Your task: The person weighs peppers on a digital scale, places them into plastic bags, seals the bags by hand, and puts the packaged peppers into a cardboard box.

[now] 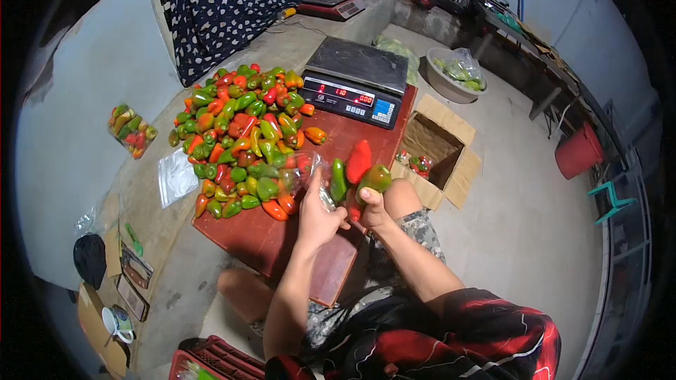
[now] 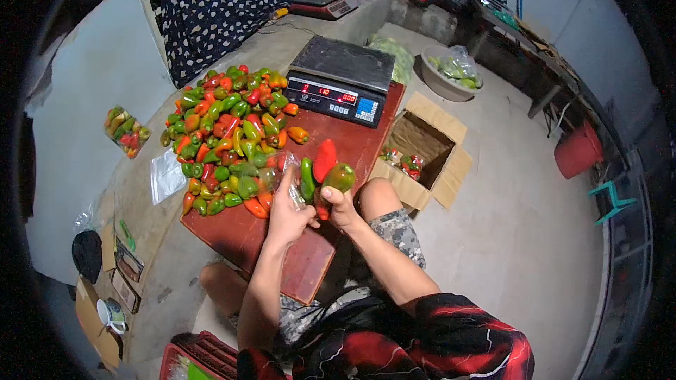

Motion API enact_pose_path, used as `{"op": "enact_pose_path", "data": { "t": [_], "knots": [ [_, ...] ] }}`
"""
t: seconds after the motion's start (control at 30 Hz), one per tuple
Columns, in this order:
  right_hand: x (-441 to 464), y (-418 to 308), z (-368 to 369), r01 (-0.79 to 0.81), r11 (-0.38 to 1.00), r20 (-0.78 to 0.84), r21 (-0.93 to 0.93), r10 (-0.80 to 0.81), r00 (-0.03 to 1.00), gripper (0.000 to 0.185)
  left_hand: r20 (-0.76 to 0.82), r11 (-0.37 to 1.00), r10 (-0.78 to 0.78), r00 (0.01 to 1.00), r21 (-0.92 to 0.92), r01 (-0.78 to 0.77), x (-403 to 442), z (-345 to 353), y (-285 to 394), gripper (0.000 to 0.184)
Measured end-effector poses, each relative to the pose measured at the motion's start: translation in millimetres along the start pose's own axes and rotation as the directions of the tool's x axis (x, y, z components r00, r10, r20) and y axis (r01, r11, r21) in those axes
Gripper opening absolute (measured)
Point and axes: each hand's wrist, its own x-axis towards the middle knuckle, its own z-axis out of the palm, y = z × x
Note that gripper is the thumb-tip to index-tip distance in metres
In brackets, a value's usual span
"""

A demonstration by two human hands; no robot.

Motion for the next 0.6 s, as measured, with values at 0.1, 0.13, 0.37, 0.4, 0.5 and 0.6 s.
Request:
{"op": "enact_pose_path", "data": {
  "t": [0.1,0.13,0.37,0.4,0.5,0.6],
  "knots": [
    [-4,3,-23,-0.124,0.988,-0.015,-0.096,0.123,0.992,0.064,0.005,1.000,-0.014,1.000,0.018,0.014,-2,-2,3,0.094],
    [-5,1,-16,-0.151,0.983,-0.032,-0.106,0.148,0.988,0.061,0.015,0.999,-0.035,0.999,0.037,0.035,-3,-3,2,0.094],
    [7,9,1,-0.077,0.946,-0.294,-0.314,-0.020,0.955,0.044,0.011,0.986,-0.079,0.997,0.147,0.077,-4,-7,-8,0.098],
    [10,6,5,-0.079,0.946,-0.294,-0.315,-0.018,0.956,0.044,0.010,0.986,-0.080,0.997,0.146,0.077,-3,-8,-8,0.098],
    [21,-4,15,-0.003,0.872,-0.288,-0.490,-0.159,0.944,0.037,-0.011,0.962,-0.061,0.998,0.266,0.062,-1,-9,-12,0.097],
    [33,-9,25,0.056,0.783,-0.275,-0.619,-0.283,0.919,0.039,-0.034,0.926,0.027,0.999,0.377,-0.012,4,-5,-16,0.095]
  ]
}}
